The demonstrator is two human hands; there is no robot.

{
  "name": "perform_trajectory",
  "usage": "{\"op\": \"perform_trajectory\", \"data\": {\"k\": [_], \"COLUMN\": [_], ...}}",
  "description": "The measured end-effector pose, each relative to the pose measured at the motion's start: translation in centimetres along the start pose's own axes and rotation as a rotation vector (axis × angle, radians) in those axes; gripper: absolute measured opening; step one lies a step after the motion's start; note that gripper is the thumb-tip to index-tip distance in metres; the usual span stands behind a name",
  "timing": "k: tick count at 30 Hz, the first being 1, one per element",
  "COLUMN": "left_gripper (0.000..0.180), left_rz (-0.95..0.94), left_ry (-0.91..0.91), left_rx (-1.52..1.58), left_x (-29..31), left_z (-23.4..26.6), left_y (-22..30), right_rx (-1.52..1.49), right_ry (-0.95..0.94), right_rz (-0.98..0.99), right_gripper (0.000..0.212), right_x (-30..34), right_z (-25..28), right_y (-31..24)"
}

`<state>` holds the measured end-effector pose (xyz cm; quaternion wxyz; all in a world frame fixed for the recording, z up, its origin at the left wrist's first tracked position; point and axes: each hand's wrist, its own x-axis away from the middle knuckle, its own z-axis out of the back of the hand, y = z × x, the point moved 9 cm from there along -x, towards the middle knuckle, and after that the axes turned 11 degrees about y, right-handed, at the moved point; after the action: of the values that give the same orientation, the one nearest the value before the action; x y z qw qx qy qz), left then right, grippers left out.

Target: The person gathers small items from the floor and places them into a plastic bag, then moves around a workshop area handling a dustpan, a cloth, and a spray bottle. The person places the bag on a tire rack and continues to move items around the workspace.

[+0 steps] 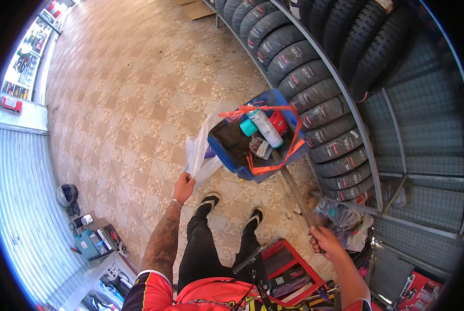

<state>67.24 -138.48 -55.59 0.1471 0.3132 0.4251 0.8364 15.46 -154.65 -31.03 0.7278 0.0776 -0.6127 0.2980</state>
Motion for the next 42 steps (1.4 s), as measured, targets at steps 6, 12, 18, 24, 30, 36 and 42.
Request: {"op": "perform_trajectory", "data": {"k": [6,12,18,24,30,36,42], "left_gripper": [0.015,0.019,0.023,0.025,0.022,0.018,0.014], "left_rz": [0.094,0.028,0.046,0.046,0.143,0.145,0.097], "left_ry": [0.034,0.092,0.118,0.143,0.179,0.148,0.157], "left_rx": [0.014,-0.084,-0.086,-0.117,-0.008,0.092,0.061], "left_x": [-0.9,-1.0,-1.6,-2.4,-2.9,-3.4,-4.3], "left_z": [0.7,1.1,1.2,1.4,1.8,1.5,1.8], "left_y": [-0.7,-1.0,-4.4,-7.5,-9.2,-8.9,-7.2], "right_rx": [0.138,0.257,0.327,0.375,0.413,0.315,0.198], "right_ry": [0.017,0.065,0.025,0.029,0.016,0.015,-0.006], "right_rz": [-0.025,-0.003,-0.004,-0.03,-0.003,-0.03,-0.012], "right_gripper": [0.03,0.03,0.033,0.034,0.032,0.029,0.028], "right_x": [-0.7,-1.9,-2.8,-3.7,-4.1,-3.9,-4.9], "right_z": [-3.8,-7.2,-8.2,-8.1,-8.0,-9.2,-12.3], "right_y": [-0.3,0.8,2.6,4.3,6.2,7.3,4.8]}}
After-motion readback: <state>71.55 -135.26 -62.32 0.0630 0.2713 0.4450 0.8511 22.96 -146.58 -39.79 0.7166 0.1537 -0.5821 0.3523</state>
